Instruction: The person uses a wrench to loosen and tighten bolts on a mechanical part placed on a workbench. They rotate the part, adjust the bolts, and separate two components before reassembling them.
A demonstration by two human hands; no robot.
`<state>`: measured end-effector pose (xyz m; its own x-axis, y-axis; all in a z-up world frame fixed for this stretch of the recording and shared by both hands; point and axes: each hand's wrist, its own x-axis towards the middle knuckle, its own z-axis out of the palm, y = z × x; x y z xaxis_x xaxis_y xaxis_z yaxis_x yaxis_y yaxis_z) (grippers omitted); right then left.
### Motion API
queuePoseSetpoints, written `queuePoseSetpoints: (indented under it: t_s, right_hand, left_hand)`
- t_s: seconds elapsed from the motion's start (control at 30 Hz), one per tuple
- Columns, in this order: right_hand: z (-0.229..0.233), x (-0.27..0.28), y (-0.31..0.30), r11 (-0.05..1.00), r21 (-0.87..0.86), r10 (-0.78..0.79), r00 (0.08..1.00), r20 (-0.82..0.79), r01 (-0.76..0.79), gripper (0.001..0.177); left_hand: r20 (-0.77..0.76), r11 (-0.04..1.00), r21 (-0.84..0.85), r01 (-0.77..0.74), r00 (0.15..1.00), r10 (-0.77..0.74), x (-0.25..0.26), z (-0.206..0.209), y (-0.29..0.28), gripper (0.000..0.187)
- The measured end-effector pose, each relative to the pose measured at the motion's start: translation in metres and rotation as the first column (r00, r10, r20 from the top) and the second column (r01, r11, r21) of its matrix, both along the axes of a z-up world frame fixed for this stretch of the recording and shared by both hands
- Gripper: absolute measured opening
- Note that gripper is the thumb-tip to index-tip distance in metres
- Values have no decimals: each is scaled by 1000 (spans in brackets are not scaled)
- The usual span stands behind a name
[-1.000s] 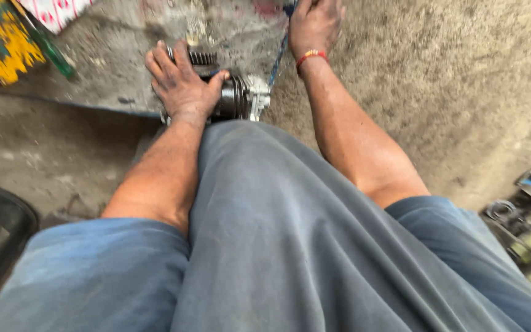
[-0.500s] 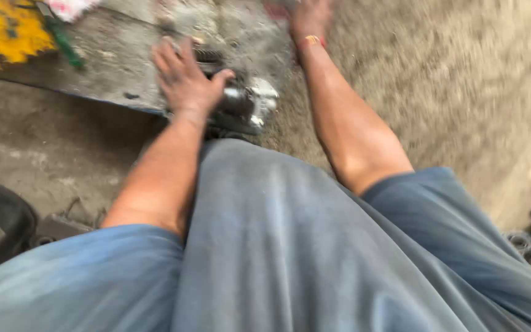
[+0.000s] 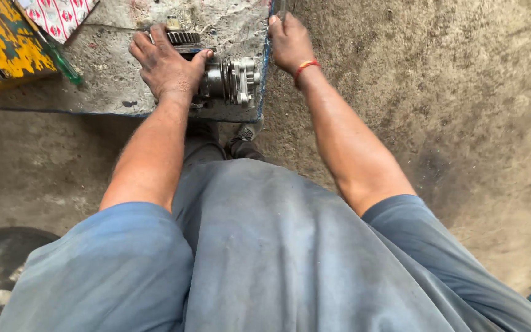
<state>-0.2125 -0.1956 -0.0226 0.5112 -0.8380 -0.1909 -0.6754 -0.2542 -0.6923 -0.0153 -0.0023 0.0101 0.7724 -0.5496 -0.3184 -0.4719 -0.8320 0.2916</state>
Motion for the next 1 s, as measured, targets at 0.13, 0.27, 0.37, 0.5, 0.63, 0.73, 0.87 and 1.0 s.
queuePoseSetpoints:
  t_s: [0.13, 0.27, 0.37, 0.5, 0.63, 0.73, 0.87, 1.0]
  right_hand:
    - [58, -50, 13, 984, -84, 142, 977, -160, -157, 27]
    - [90, -97, 72, 981, 20, 194, 975, -106, -193, 19]
    - [89, -119, 118, 696, 702, -90, 952, 293, -150, 29]
    - [59, -138, 171, 393, 920, -419, 888, 191, -13, 23]
    - [9, -130, 209, 566, 799, -529, 832, 163, 204, 15]
    - [-15, -126, 216, 652, 712, -470, 876, 108, 262, 15]
    - [-29, -114, 214, 837, 543, -208, 959, 191, 74, 15]
    - [-36, -86, 218, 854, 505, -238, 956, 170, 123, 16]
  left_hand:
    - [45, 999, 17, 30, 998, -31, 1, -8, -2, 112]
    - [-31, 999, 33, 26, 999, -25, 4, -9, 3, 108]
    - [-17, 999, -1, 53, 998, -53, 6, -11, 1, 104]
    - [-82, 999, 52, -1, 997, 5, 8, -22, 6, 107]
    - [178, 980, 30, 196, 964, -198, 7, -32, 1, 110]
    - [631, 675, 66, 735, 494, -598, 0, -19, 13, 112]
    - [-77, 438, 103, 893, 446, -891, -11, 21, 23, 126]
    - [-61, 359, 237, 903, 383, -922, -20, 44, 0, 133]
